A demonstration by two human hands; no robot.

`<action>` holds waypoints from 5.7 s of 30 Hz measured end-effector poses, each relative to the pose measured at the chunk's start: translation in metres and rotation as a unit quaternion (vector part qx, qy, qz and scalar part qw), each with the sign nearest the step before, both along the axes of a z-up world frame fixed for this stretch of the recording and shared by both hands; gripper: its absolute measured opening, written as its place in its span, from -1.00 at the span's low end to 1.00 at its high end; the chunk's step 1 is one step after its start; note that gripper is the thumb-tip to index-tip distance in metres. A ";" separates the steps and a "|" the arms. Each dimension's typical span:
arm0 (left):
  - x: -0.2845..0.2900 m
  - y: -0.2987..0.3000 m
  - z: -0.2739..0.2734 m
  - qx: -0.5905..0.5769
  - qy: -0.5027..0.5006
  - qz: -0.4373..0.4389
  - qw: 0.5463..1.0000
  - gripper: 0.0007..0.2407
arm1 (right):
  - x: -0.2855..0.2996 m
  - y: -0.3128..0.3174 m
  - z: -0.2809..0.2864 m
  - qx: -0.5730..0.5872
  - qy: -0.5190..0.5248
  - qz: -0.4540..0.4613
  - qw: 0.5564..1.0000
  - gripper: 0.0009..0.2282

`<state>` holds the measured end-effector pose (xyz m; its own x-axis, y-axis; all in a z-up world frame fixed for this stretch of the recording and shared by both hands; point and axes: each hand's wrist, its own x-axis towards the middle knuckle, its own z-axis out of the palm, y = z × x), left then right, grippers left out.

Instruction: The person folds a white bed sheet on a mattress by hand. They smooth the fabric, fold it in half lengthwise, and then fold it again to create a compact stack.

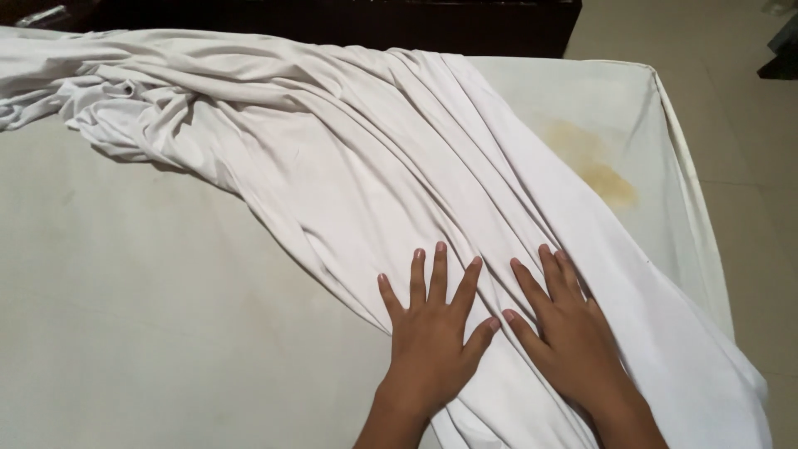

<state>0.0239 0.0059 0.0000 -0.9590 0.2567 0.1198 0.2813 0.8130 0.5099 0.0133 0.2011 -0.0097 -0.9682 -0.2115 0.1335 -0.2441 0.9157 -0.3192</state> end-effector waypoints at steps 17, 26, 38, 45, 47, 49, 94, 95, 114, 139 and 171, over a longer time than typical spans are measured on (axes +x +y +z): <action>0.005 0.008 -0.002 -0.036 -0.016 0.007 0.999 -0.40 | -0.002 0.009 -0.016 0.030 0.019 0.005 0.999 -0.41; 0.009 0.006 -0.020 -0.054 0.011 0.009 0.998 -0.39 | -0.001 0.009 -0.019 0.012 0.001 0.003 1.000 -0.40; 0.051 -0.023 -0.038 -0.008 0.056 -0.010 0.998 -0.40 | 0.004 -0.004 -0.016 -0.076 0.059 0.059 0.994 -0.35; 0.063 -0.033 -0.008 0.017 0.047 -0.041 0.998 -0.45 | 0.006 -0.013 -0.021 0.031 -0.028 0.086 0.995 -0.23; 0.061 -0.035 -0.013 0.017 0.056 -0.037 0.998 -0.44 | 0.008 -0.014 -0.018 0.042 -0.029 0.091 0.995 -0.22; 0.061 -0.038 -0.016 0.015 0.066 -0.034 0.997 -0.44 | 0.010 -0.016 -0.021 0.050 -0.028 0.096 0.994 -0.20; 0.056 -0.038 -0.020 0.026 0.046 -0.016 0.998 -0.40 | 0.005 -0.019 -0.024 0.097 -0.045 0.088 0.990 -0.14; 0.056 -0.038 -0.021 0.026 0.045 -0.016 0.998 -0.39 | 0.005 -0.019 -0.024 0.093 -0.044 0.089 0.991 -0.14; 0.061 -0.035 -0.017 0.015 0.038 -0.022 0.999 -0.42 | 0.008 -0.020 -0.021 0.079 -0.041 0.086 0.992 -0.14; 0.063 -0.034 -0.019 0.007 0.034 -0.027 0.999 -0.42 | 0.009 -0.021 -0.023 0.094 -0.042 0.071 0.992 -0.13; 0.086 -0.021 -0.022 0.019 0.048 -0.032 0.998 -0.49 | 0.024 0.006 -0.052 -0.050 0.099 0.102 0.989 -0.46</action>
